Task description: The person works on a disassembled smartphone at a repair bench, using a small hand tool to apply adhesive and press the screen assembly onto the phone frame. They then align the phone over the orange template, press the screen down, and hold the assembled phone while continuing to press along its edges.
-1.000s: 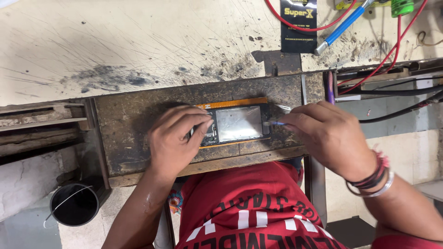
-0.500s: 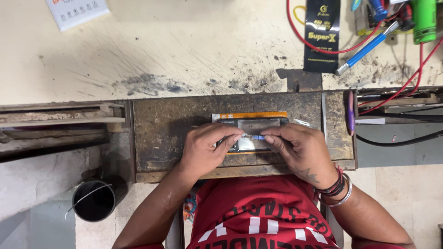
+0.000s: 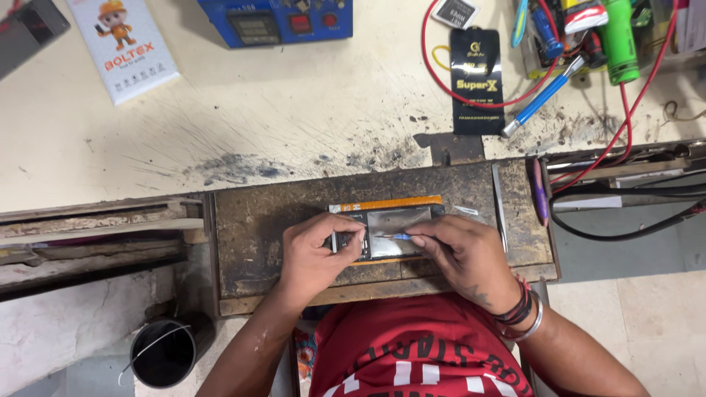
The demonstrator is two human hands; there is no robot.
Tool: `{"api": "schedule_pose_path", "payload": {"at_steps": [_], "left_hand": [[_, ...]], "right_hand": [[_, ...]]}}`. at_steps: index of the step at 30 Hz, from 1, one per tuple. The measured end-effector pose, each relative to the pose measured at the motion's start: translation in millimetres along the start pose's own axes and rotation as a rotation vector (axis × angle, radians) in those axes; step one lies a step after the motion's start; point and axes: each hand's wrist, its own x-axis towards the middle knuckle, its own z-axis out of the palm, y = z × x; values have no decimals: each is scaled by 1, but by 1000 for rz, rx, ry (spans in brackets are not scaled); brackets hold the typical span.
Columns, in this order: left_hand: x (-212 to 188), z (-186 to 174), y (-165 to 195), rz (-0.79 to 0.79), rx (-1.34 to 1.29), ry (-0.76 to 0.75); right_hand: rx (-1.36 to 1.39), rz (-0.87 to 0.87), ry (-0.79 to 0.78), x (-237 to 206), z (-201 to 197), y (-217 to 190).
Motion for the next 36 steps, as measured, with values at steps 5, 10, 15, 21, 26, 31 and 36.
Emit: {"api": "schedule_pose_path", "payload": {"at_steps": [5,10,15,21,26,31,36], "left_hand": [[33,-17,2,31,459,-62],[120,-29,-8,259,797,-67],[165,-24,-13,253,1008,-177],[159,-24,-19,314,925,-95],[123,-36,-8,206,718,-16],[45,-44,4,246,408,-169],[16,-43,-8,-27,463,-439]], "right_hand": [[-7,134,99,-14,-10,13],[10,124,175,-26,-15,25],[16,152,222,-35,-19,35],[19,245,241,-43,-25,45],[5,223,269,-45,-30,48],[-18,139,216,-46,-41,40],[-164,80,71,-26,-51,15]]}}
